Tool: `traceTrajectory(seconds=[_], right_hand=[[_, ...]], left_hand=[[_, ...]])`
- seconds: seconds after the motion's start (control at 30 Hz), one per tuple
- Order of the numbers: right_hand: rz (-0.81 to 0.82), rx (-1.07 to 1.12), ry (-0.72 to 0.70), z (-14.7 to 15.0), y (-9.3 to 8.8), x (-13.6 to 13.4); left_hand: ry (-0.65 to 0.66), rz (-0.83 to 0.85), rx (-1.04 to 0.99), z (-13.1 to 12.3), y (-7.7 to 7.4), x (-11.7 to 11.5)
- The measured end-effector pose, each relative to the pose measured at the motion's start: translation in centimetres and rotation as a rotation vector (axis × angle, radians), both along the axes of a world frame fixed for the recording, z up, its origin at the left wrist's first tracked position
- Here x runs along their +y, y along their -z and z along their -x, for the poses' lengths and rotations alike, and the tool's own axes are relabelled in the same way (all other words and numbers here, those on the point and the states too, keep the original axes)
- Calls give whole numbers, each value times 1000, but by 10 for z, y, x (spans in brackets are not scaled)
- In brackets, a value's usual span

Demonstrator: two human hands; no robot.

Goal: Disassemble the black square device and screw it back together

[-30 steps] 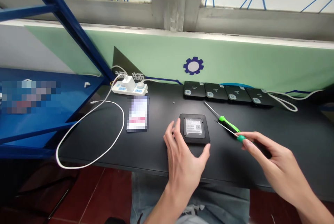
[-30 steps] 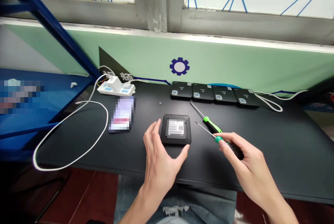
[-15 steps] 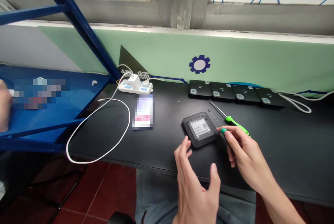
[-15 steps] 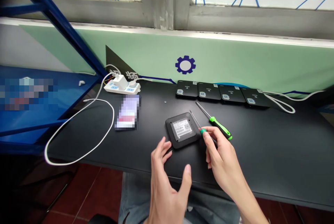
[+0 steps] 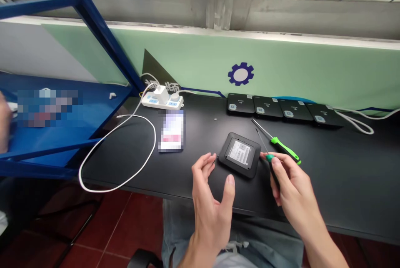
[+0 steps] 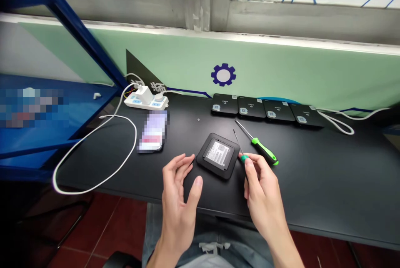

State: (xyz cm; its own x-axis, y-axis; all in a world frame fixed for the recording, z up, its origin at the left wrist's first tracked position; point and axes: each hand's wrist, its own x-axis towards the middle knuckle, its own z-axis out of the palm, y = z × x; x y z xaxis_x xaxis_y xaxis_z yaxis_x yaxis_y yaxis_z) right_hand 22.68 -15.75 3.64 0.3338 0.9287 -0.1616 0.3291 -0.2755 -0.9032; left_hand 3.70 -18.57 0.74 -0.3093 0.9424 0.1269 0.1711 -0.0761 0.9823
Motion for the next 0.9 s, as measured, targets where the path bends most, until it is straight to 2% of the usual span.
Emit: traceTrajectory(seconds=[0.13,0.3,0.47,0.67,0.77,0.9], right_hand=[[7,30,-59,0,-1,18],[-16,-71,-54,-6,-3,33],[-40,-194,11,-11,-8,17],[-7,-377,28,-9,-14,-13],[-32,-284,-12,-9,-11,-23],[33,-95,-16,-5,-8,-21]], left_hand=[[3,33,-18,-8,0,-11],[-48,44,113,-5,-1,-24],[7,-42,260,10,-4,-9],[144,-25,258,9,-3,-2],[166,-18,236,9,-3,-2],[130,-11,246,10,-3,-3]])
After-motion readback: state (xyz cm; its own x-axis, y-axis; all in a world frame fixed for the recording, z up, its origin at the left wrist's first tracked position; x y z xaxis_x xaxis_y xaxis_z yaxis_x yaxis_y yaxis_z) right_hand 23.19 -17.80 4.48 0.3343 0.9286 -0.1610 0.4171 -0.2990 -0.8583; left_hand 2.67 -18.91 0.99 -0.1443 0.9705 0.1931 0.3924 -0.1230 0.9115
